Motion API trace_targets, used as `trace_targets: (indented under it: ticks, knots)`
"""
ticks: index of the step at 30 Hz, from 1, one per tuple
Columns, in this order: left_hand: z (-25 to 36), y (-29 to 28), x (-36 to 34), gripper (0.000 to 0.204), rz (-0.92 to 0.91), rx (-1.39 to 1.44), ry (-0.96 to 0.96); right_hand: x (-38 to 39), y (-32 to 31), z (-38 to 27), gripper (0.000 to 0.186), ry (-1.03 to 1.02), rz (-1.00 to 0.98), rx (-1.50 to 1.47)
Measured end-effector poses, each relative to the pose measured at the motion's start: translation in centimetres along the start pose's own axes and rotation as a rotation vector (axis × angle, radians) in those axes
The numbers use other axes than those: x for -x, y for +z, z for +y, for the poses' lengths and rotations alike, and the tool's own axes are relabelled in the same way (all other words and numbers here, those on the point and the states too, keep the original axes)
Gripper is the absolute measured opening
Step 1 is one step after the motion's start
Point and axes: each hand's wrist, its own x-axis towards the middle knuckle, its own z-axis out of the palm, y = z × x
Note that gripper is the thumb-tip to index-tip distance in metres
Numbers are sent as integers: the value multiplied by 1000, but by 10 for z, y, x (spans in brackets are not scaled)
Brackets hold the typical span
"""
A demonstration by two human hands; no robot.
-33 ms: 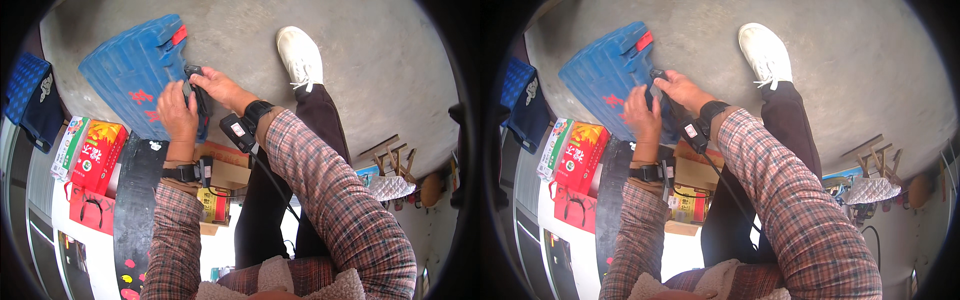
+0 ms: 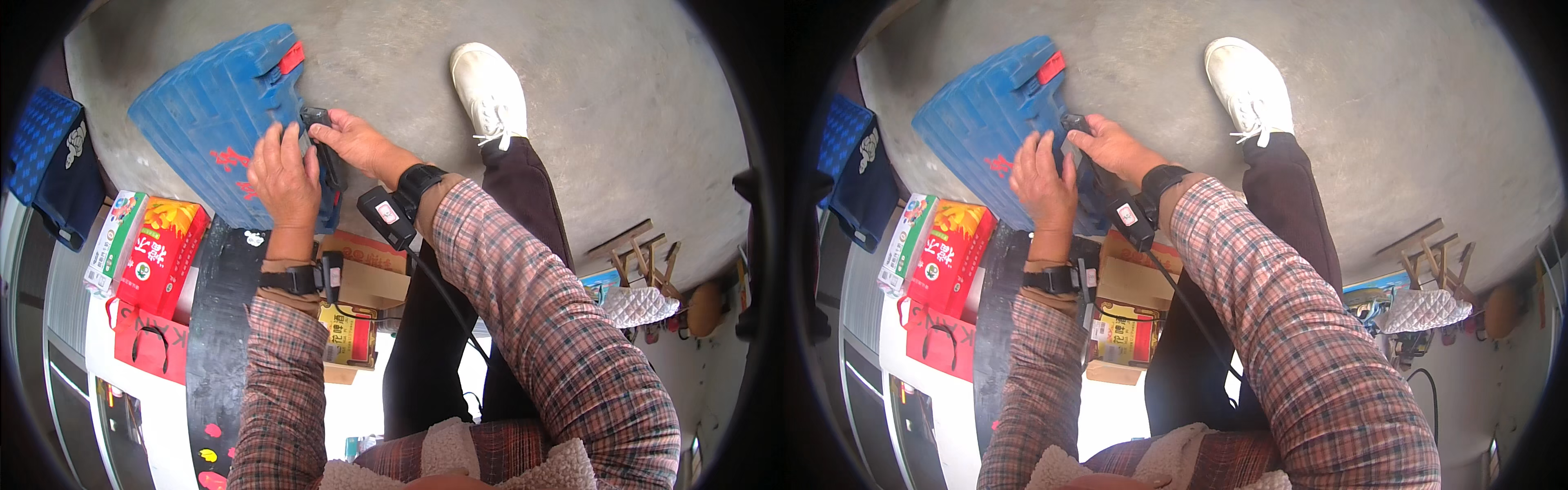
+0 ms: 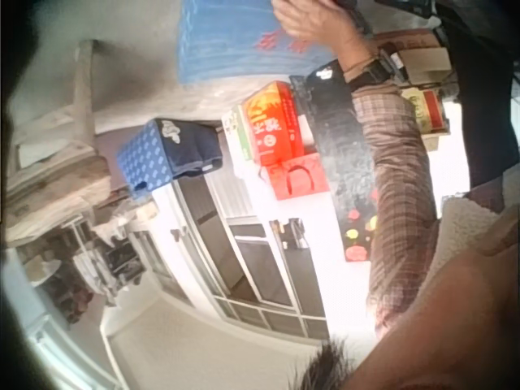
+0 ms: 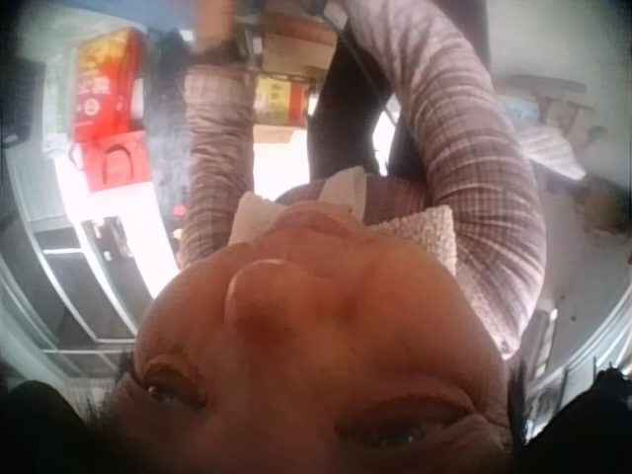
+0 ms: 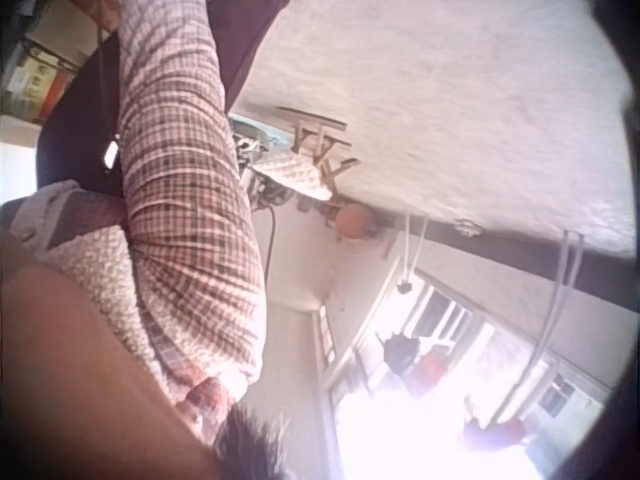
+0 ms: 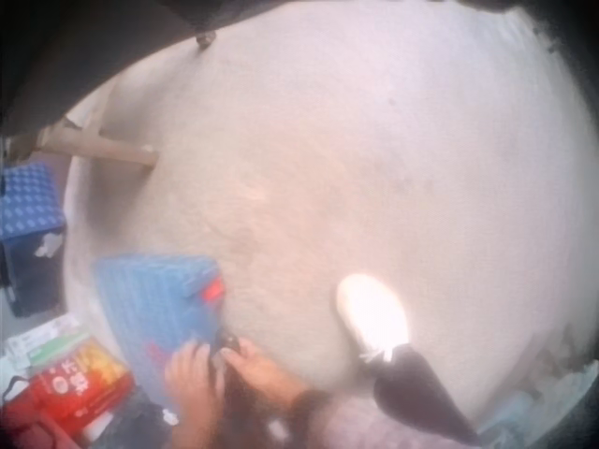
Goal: The person opens a blue toolbox, selects a screwdriver, and walks to a patio area. They sit on a red stool and use the screwdriver to loosen a screw on the front grill of a white pedestal fan.
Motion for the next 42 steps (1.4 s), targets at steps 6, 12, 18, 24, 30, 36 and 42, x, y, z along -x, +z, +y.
trace_targets:
  ticks: [6, 12, 18, 24, 30, 36, 42]
  knots:
    - [-7, -4, -57, 53, -117, -416, 351, -7, 5, -1, 39, -139, 86, 346]
    - [-16, 1, -62, 37, -91, -516, 484, 0, 5, -15, 39, -165, 267, 714]
    - [-31, -29, -41, 64, -97, -476, 501, -4, 12, -11, 37, -147, 359, 766]
    - [-38, -65, -22, 44, -21, -400, 444, -13, 7, -1, 32, -239, 356, 740]
    - [-38, -62, -25, 50, -4, -399, 468, -12, 3, -4, 36, -190, 310, 766]
    - [-29, -37, -41, 23, 18, -405, 522, -9, 2, -10, 38, -199, 285, 791]
    - [-33, -8, -39, 27, 0, -358, 513, -8, 1, -10, 37, -209, 276, 795]
